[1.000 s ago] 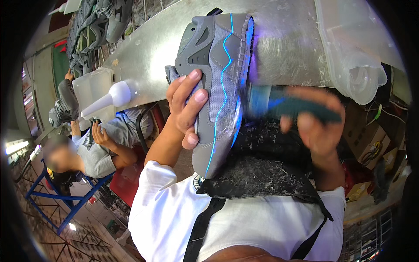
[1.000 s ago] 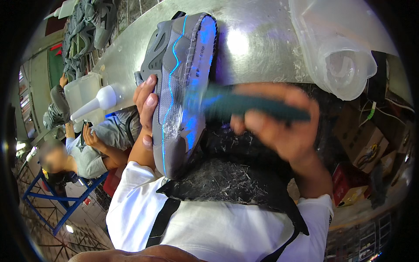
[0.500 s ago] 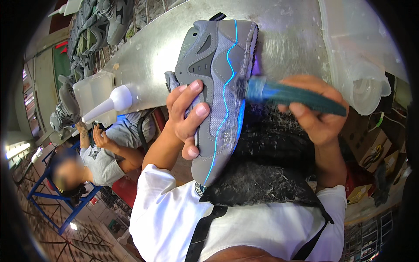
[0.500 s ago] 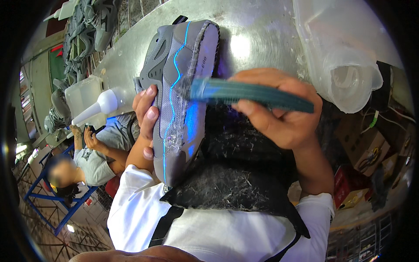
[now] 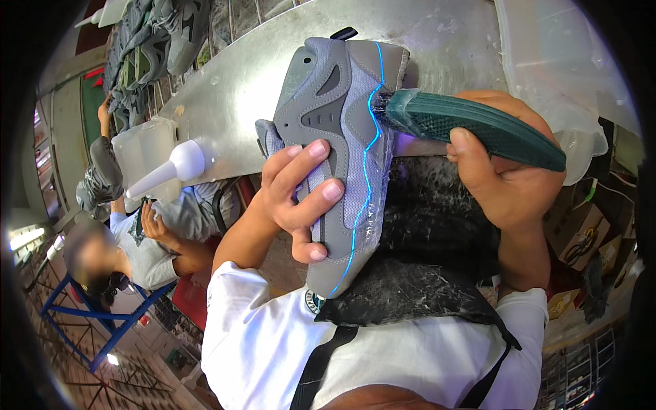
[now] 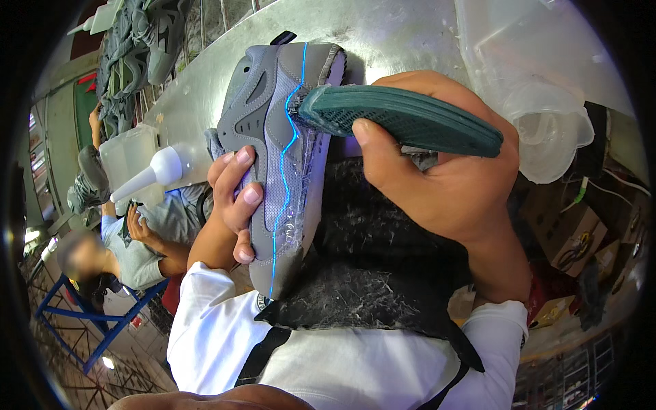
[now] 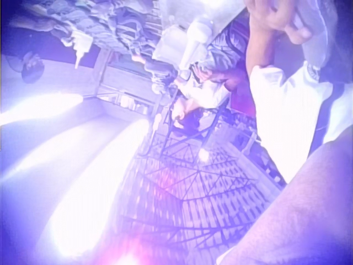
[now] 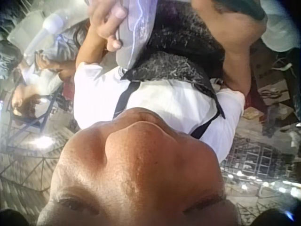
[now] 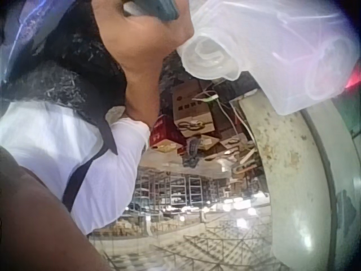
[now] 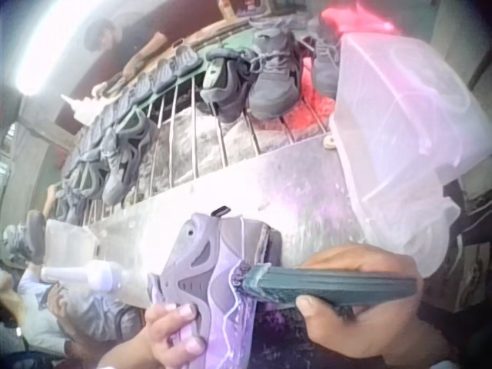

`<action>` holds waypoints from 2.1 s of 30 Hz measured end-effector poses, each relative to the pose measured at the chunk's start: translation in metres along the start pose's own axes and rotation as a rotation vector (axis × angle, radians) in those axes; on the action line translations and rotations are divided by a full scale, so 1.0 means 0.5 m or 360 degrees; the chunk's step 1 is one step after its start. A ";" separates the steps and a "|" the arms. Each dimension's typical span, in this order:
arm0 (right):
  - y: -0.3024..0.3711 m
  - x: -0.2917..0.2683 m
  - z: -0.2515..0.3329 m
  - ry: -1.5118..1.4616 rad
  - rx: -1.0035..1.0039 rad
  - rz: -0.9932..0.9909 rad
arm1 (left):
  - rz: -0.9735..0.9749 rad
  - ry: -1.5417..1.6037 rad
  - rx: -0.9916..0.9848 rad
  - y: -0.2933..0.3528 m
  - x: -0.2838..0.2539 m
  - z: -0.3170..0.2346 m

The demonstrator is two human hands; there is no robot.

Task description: The person picks up shoes from a conveyor belt and uses a brush tool to apply adhesive along the outer seams and soles.

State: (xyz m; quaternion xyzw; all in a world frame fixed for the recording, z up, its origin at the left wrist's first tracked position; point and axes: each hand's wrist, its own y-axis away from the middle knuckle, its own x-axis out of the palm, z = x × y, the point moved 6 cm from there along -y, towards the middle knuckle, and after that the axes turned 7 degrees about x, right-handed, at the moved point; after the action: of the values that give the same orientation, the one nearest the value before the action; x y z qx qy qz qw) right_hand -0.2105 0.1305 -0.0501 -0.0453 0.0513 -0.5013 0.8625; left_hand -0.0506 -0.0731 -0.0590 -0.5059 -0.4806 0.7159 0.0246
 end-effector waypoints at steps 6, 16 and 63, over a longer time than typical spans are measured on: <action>0.000 0.004 0.021 0.0188 0.0148 -0.0149 | -0.0024 -0.0095 0.0096 -0.006 0.008 -0.004; 0.058 0.009 -0.046 -0.0375 0.0092 -0.0196 | 0.0174 0.0009 -0.0138 -0.011 -0.012 0.008; 0.103 -0.004 0.102 -0.0039 -0.0417 0.0582 | 0.0460 0.0171 -0.0120 -0.091 -0.029 0.031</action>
State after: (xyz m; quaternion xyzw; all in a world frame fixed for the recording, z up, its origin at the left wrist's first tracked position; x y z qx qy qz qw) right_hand -0.1600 0.1589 -0.0061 -0.1528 0.1129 -0.3252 0.9264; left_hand -0.0755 -0.0667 -0.0160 -0.6077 -0.4274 0.6654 -0.0720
